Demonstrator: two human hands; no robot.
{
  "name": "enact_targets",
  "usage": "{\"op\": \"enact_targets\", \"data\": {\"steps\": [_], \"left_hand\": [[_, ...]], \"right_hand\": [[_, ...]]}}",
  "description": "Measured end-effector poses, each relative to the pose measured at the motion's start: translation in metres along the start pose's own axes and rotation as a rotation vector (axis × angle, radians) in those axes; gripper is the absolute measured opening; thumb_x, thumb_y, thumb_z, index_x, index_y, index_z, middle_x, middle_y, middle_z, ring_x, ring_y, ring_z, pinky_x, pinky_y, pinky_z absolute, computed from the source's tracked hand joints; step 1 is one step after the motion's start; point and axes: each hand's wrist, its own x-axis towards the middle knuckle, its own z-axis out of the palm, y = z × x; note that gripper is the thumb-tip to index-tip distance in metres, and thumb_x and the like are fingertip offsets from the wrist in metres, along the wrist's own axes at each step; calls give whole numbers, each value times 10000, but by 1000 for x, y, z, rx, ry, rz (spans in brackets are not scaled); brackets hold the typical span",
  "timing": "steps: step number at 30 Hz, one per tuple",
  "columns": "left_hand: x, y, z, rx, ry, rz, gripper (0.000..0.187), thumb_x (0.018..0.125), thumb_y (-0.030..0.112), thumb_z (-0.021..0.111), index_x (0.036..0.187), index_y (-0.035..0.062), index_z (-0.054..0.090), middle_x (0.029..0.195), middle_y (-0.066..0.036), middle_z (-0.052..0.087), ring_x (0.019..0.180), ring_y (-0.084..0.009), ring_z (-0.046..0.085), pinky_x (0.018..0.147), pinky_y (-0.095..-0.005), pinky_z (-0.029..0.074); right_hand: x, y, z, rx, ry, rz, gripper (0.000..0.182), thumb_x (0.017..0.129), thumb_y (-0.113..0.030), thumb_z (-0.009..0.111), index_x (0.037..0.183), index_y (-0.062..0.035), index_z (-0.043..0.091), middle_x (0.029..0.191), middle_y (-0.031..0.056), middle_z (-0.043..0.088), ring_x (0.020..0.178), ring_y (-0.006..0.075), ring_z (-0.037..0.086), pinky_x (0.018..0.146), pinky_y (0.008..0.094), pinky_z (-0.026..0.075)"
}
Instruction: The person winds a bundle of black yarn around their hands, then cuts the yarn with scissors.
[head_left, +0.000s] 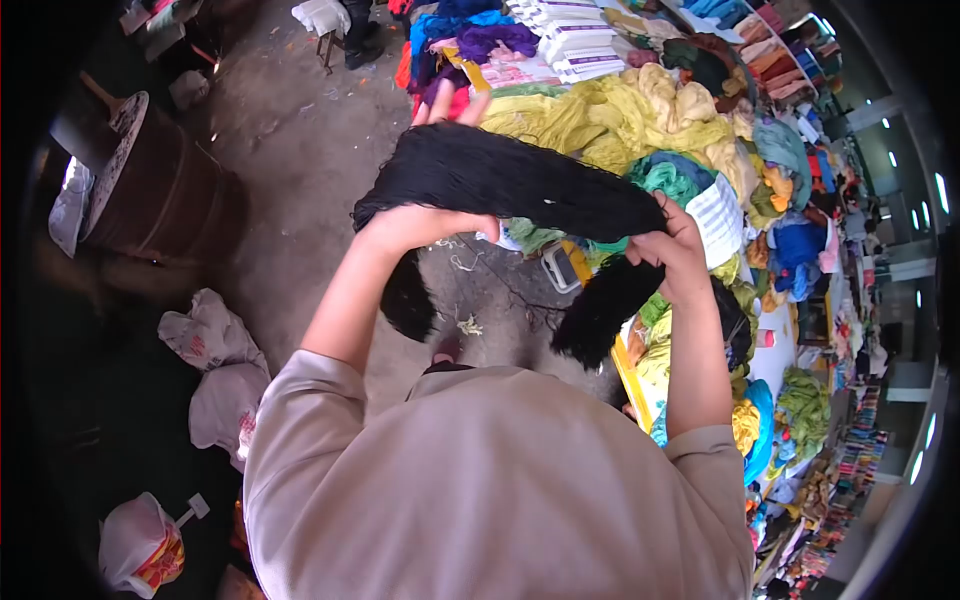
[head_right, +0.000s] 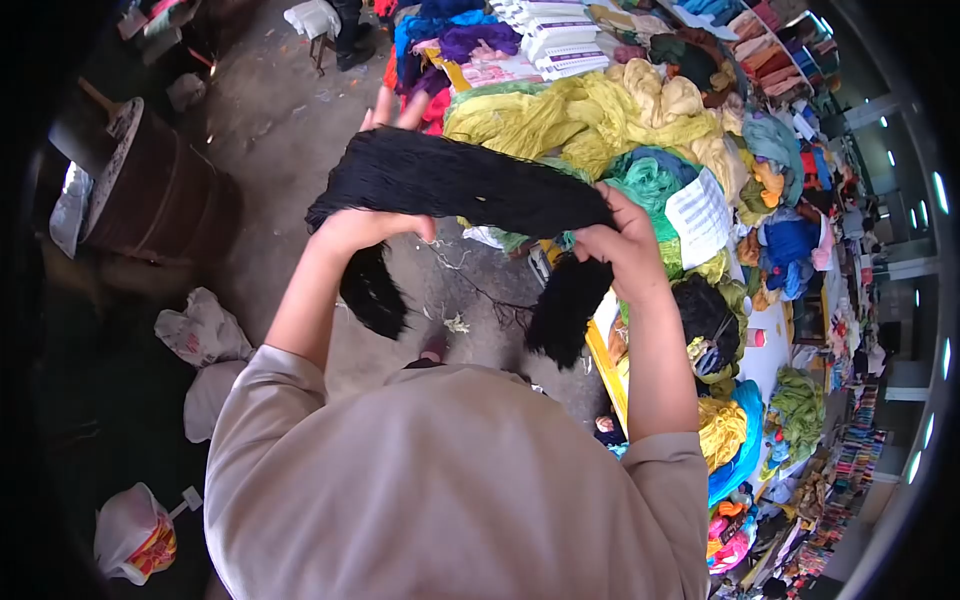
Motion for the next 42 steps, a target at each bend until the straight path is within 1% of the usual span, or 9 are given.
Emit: {"op": "enact_targets", "data": {"steps": [2, 9, 17, 21, 24, 27, 32, 34, 42], "left_hand": [[4, 18, 41, -1206, 326, -163, 1205, 594, 803, 677, 1501, 74, 364, 1592, -173, 265, 1491, -329, 185, 1201, -474, 168], [40, 79, 68, -2535, 304, -463, 1232, 737, 904, 326, 1531, -22, 151, 1582, -233, 234, 1466, -371, 242, 1207, -475, 184], [65, 111, 126, -2361, 246, -657, 1033, 897, 715, 410, 1530, -52, 130, 1626, -198, 113, 1506, -330, 125, 1210, -515, 128], [85, 139, 152, -2340, 184, -649, 1029, 915, 664, 453, 1534, -54, 52, 1627, -203, 83, 1507, -322, 122, 1214, -506, 135], [107, 162, 178, -2220, 100, -631, 1017, 927, 672, 379, 1532, -64, 26, 1628, -207, 66, 1511, -321, 106, 1218, -489, 134], [126, 176, 197, -2278, 149, -766, 1083, 851, 761, 442, 1526, -42, 176, 1603, -233, 173, 1486, -375, 179, 1192, -542, 166], [149, 207, 211, -2285, 234, -826, 1104, 826, 837, 331, 1501, -30, 233, 1564, -257, 251, 1443, -410, 267, 1185, -567, 199], [149, 213, 216, -2302, 240, -818, 1104, 829, 837, 315, 1508, -29, 222, 1560, -261, 257, 1444, -404, 269, 1189, -556, 204], [148, 208, 228, -2431, 230, -810, 1058, 859, 804, 302, 1502, -34, 239, 1568, -249, 251, 1452, -382, 271, 1187, -527, 233]], "right_hand": [[-1, 2, 17, 37, -34, 10, 483, 786, 28, 647, 1262, 4, 569, 794, 20, 628, 606, 79, 542, 567, 212, 416], [-15, 87, -5, -567, -127, -63, 488, 865, -189, 735, 1285, -31, 544, 1217, 85, 585, 1155, 195, 557, 994, 337, 434], [-149, 221, -220, -468, 813, 280, 319, 845, -231, 739, 1089, -40, 661, 975, 111, 695, 900, 229, 676, 800, 342, 525], [-224, 258, -375, -933, 1444, 69, 260, 769, -169, 757, 949, 7, 692, 880, 199, 677, 821, 359, 664, 741, 427, 527], [-259, 275, -453, -1177, 1665, 392, 315, 773, -270, 754, 926, -6, 676, 896, 210, 680, 899, 428, 648, 825, 459, 524], [-273, 291, -501, -875, 1147, 186, 356, 784, -153, 723, 1104, -32, 627, 872, 141, 682, 842, 313, 670, 794, 420, 532], [-265, 287, -493, -193, 962, 111, 123, 831, 32, 587, 884, -65, 534, 685, 38, 554, 527, 134, 523, 448, 287, 397], [-266, 269, -474, -397, 1175, 253, 485, 888, -32, 599, 1305, -116, 368, 972, 91, 619, 681, 157, 614, 588, 295, 495], [-297, 221, -427, -473, 1069, -74, 661, 896, 37, 608, 1479, -125, 339, 1275, 91, 456, 1095, 187, 512, 944, 291, 437]]}}
